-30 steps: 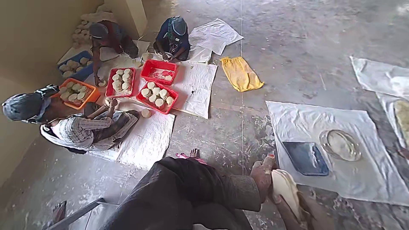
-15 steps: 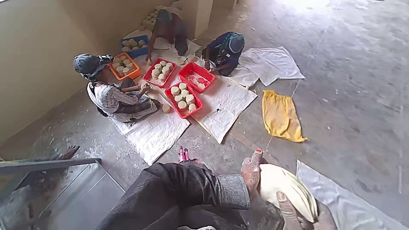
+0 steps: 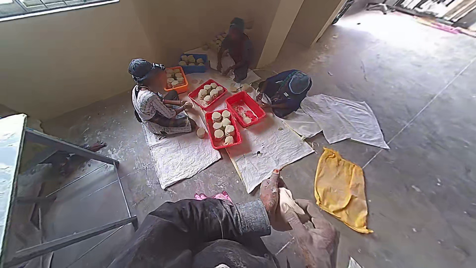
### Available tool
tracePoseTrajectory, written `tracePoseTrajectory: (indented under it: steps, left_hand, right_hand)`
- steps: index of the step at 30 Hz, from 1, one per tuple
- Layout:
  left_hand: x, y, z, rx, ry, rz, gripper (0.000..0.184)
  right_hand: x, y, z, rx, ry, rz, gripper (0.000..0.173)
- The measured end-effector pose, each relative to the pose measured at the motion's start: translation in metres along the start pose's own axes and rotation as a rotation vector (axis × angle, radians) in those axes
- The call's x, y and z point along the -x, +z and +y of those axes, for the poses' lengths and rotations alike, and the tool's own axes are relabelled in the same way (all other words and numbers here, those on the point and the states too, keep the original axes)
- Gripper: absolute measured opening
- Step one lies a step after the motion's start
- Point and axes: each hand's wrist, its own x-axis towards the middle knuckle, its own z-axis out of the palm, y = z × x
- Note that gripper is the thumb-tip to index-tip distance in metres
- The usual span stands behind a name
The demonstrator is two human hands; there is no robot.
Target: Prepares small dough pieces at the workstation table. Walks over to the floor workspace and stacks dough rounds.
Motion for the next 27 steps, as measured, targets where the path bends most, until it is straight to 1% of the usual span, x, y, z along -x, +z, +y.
tracePoseTrajectory:
  steps: [2,3,5,6,7,8,9,11,12,14,16,17,19,20,21,22,23,25,26,27]
  left_hand:
    - [-0.001,0.007,-0.001,-0.033,0.041,0.035,0.061]
    - [-0.003,0.011,-0.002,-0.02,0.06,0.057,0.062]
    - [-0.008,0.016,-0.008,0.007,0.088,0.084,0.059]
    - [-0.011,0.019,-0.012,0.007,0.102,0.116,0.055]
    - [-0.015,0.02,-0.016,0.006,0.125,0.149,0.054]
    - [-0.017,0.021,-0.016,0.018,0.143,0.171,0.055]
    - [-0.016,0.021,-0.014,0.02,0.15,0.188,0.056]
    - [-0.015,0.019,-0.007,0.05,0.165,0.208,0.059]
    - [-0.016,0.019,-0.004,0.073,0.176,0.219,0.059]
    - [-0.023,0.019,0.0,0.088,0.181,0.234,0.057]
    - [-0.03,0.016,0.003,0.102,0.181,0.24,0.056]
    - [-0.035,0.014,0.007,0.108,0.198,0.242,0.057]
    - [-0.043,0.003,0.018,0.066,0.253,0.221,0.058]
    - [-0.049,-0.003,0.023,0.031,0.279,0.202,0.06]
    - [-0.058,-0.01,0.028,0.011,0.312,0.188,0.062]
    - [-0.068,-0.018,0.033,-0.01,0.333,0.178,0.062]
    - [-0.078,-0.026,0.039,-0.038,0.324,0.17,0.062]
    - [-0.093,-0.049,0.054,-0.157,0.218,0.134,0.06]
    - [-0.101,-0.064,0.059,-0.231,0.171,0.108,0.059]
    - [-0.11,-0.081,0.064,-0.309,0.138,0.076,0.058]
  right_hand:
    - [-0.006,-0.01,0.011,-0.165,-0.11,0.057,0.03]
    - [-0.008,-0.014,0.016,-0.213,-0.118,0.047,0.033]
    - [-0.015,-0.018,0.026,-0.143,-0.047,-0.063,0.043]
    - [-0.02,-0.014,0.031,-0.069,-0.019,-0.112,0.04]
    - [-0.025,-0.009,0.035,-0.027,-0.025,-0.133,0.033]
    - [-0.03,-0.007,0.038,-0.033,-0.063,-0.129,0.03]
    - [-0.034,-0.006,0.039,-0.102,-0.118,-0.101,0.029]
    - [-0.041,-0.006,0.04,-0.327,-0.219,-0.049,0.028]
    - [-0.045,-0.006,0.04,-0.355,-0.219,-0.051,0.031]
    - [-0.054,-0.001,0.042,-0.191,-0.141,-0.102,0.039]
    - [-0.065,0.012,0.044,-0.074,-0.13,-0.161,0.036]
    - [-0.072,0.016,0.042,-0.094,-0.149,-0.181,0.035]
    - [-0.085,0.023,0.037,-0.279,-0.172,-0.186,0.036]
    - [-0.093,0.026,0.037,-0.39,-0.156,-0.193,0.034]
    - [-0.105,0.03,0.039,-0.486,-0.122,-0.215,0.028]
    - [-0.118,0.036,0.046,-0.521,-0.073,-0.233,0.024]
    - [-0.132,0.043,0.057,-0.451,-0.032,-0.238,0.024]
    - [-0.156,0.059,0.074,-0.032,0.061,-0.266,0.033]
    - [-0.166,0.064,0.075,0.088,0.103,-0.316,0.037]
    - [-0.175,0.07,0.074,0.082,0.115,-0.327,0.037]
